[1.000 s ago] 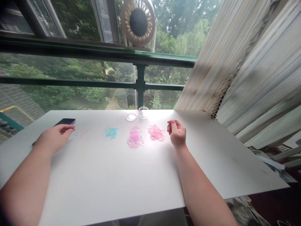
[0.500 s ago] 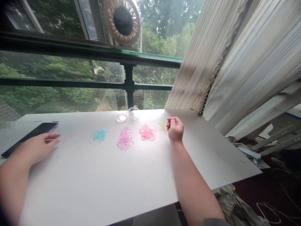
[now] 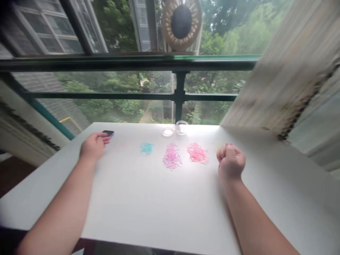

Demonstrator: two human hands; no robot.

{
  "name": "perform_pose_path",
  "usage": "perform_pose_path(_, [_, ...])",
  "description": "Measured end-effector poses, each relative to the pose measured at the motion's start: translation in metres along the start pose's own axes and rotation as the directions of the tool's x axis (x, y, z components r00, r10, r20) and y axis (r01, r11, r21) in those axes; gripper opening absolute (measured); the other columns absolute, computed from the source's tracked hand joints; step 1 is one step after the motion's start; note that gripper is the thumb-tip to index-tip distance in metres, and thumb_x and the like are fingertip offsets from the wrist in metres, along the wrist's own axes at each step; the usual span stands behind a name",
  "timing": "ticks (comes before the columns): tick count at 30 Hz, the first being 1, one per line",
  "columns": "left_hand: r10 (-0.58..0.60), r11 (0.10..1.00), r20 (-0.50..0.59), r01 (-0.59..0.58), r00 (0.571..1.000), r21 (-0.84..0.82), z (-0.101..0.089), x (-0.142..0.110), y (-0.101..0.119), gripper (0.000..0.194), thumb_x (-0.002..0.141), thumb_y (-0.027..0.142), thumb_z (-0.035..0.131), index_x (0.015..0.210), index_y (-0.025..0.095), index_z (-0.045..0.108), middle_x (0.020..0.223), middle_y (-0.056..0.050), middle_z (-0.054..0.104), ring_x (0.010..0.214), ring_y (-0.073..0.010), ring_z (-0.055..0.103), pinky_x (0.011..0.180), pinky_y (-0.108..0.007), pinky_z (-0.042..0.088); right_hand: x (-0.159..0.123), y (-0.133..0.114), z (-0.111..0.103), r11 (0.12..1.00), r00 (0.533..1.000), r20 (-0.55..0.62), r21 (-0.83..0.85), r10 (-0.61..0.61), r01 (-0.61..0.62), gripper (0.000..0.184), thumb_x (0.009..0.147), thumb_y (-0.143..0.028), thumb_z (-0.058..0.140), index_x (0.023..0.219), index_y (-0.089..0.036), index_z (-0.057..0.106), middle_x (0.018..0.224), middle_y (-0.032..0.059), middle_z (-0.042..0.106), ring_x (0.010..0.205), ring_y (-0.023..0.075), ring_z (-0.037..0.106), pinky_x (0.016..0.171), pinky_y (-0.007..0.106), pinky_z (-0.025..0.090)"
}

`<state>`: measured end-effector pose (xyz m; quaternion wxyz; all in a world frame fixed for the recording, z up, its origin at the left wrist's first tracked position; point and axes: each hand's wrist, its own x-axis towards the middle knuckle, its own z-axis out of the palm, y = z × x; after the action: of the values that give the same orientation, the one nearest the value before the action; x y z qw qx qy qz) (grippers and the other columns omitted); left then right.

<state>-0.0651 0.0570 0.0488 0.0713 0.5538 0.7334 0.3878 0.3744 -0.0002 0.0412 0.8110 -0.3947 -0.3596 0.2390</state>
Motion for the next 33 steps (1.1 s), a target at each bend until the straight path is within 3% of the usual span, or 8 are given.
perform_pose_path(2, [-0.018, 0.999, -0.007, 0.018, 1.000, 0.031, 0.001, 0.001, -0.005, 0.037, 0.083, 0.014, 0.030, 0.109, 0.012, 0.056, 0.100, -0.011, 0.071, 0.081, -0.0128, 0.069, 0.069, -0.023, 0.054, -0.010, 0.008, 0.003, 0.997, 0.998, 0.068, -0.079, -0.001, 0.006, 0.041, 0.076, -0.022, 0.055, 0.045, -0.021, 0.029, 0.042, -0.0077, 0.023, 0.036, 0.0063, 0.021, 0.035, 0.024, 0.014])
perform_pose_path(3, [-0.021, 0.998, 0.052, 0.018, 0.998, 0.065, 0.002, 0.003, -0.009, 0.039, 0.081, 0.010, 0.031, 0.110, 0.013, 0.057, 0.105, -0.010, 0.070, 0.086, -0.0127, 0.068, 0.074, -0.024, 0.053, -0.015, 0.012, 0.003, 0.993, 0.995, 0.099, -0.114, 0.007, 0.005, 0.041, 0.075, -0.021, 0.056, 0.044, -0.021, 0.030, 0.042, -0.0071, 0.023, 0.037, 0.0068, 0.022, 0.036, 0.025, 0.013])
perform_pose_path(7, [-0.040, 0.986, 0.114, 0.021, 0.993, 0.166, 0.004, 0.002, -0.020, 0.036, 0.075, 0.008, 0.045, 0.105, 0.017, 0.064, 0.108, -0.008, 0.069, 0.097, -0.0178, 0.064, 0.087, -0.027, 0.048, -0.028, 0.023, 0.002, 0.964, 0.976, 0.204, -0.265, 0.077, -0.021, 0.041, 0.078, -0.023, 0.055, 0.044, -0.021, 0.032, 0.044, -0.0049, 0.026, 0.041, 0.0090, 0.025, 0.039, 0.028, 0.016])
perform_pose_path(12, [-0.041, 0.975, 0.192, -0.003, 0.981, 0.223, 0.010, -0.008, -0.017, 0.036, 0.072, 0.018, 0.060, 0.107, 0.017, 0.066, 0.109, -0.010, 0.068, 0.100, -0.0229, 0.062, 0.092, -0.029, 0.044, -0.033, 0.023, 0.003, 0.940, 0.973, 0.216, -0.341, 0.084, -0.005, 0.042, 0.079, -0.023, 0.053, 0.044, -0.021, 0.031, 0.044, -0.0045, 0.026, 0.042, 0.0099, 0.024, 0.041, 0.029, 0.017])
perform_pose_path(22, [-0.074, 0.971, 0.189, 0.028, 0.979, 0.238, 0.016, -0.003, -0.021, 0.039, 0.072, 0.027, 0.061, 0.109, 0.016, 0.064, 0.096, -0.007, 0.071, 0.087, -0.0194, 0.065, 0.082, -0.026, 0.047, -0.039, 0.022, 0.006, 0.928, 0.950, 0.295, -0.372, 0.105, 0.013, 0.043, 0.083, -0.025, 0.053, 0.044, -0.020, 0.033, 0.043, -0.0045, 0.029, 0.042, 0.0098, 0.028, 0.043, 0.028, 0.021])
perform_pose_path(33, [-0.097, 0.956, 0.228, 0.027, 0.969, 0.293, 0.019, 0.001, -0.022, 0.018, 0.072, 0.029, 0.059, 0.082, 0.020, 0.070, 0.086, -0.007, 0.071, 0.083, -0.0238, 0.064, 0.076, -0.031, 0.046, -0.040, 0.025, 0.004, 0.911, 0.929, 0.339, -0.412, 0.149, 0.004, 0.044, 0.084, -0.030, 0.055, 0.046, -0.019, 0.035, 0.043, -0.0044, 0.033, 0.043, 0.0093, 0.031, 0.044, 0.027, 0.023])
